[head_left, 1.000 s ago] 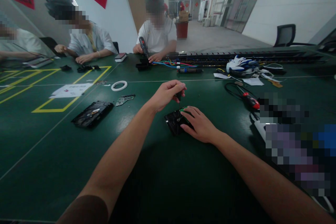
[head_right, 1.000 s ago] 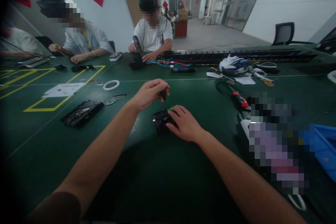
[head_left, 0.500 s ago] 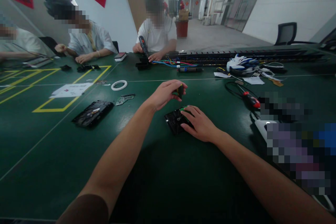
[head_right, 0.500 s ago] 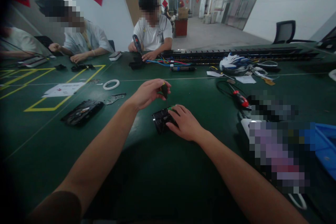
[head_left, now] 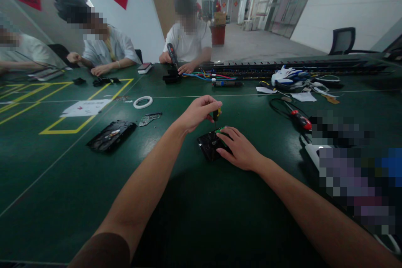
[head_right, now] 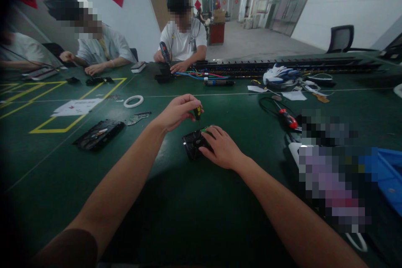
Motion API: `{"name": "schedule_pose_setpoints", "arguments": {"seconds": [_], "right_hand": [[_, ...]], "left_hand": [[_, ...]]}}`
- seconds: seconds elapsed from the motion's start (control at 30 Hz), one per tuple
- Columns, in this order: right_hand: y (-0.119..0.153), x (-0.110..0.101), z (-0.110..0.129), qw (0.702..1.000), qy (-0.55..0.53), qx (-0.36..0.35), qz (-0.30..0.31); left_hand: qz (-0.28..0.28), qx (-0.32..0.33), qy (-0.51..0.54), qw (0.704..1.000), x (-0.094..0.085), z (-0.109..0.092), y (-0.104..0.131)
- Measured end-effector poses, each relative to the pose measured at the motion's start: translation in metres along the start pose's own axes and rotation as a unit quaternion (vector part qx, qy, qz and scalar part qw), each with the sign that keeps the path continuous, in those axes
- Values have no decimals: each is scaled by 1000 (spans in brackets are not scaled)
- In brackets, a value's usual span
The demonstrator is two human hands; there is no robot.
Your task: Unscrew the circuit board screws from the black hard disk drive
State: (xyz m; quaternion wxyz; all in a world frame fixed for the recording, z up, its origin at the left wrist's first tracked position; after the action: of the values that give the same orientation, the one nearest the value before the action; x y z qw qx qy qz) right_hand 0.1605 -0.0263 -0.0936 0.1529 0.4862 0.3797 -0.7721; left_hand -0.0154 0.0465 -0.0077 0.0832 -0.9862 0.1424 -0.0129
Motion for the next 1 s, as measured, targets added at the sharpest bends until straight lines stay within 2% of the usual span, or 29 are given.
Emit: {"name": "schedule_pose_setpoints", "arguments": {"seconds": [0.23,0.63,0.83,1.0], "right_hand": [[1,0,1,1000,-7,0,-7],[1,0,0,1000,-16,8,-7],[1,-1,1,1000,-18,1,-9],[1,-1,0,1000,-23,-1,-11]], "left_hand": [[15,15,22,1000,0,-6,2],[-27,54,-44,997,-2,-4,0],[14,53,-40,998,-1,-10,4],[43,12,3,999,1,-12,6]]}}
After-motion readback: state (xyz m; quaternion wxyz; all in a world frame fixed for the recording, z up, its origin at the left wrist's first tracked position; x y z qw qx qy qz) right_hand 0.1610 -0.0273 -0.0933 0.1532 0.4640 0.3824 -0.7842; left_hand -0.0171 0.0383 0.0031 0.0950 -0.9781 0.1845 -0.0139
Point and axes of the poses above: each hand's wrist, its own y-axis away from the middle knuckle, its own x-axis out of the palm, z = x × y, the point moved 4 cm from there along -y, towards the middle knuckle, and after that the axes turned 6 degrees about -z, right-handed, at the moved point
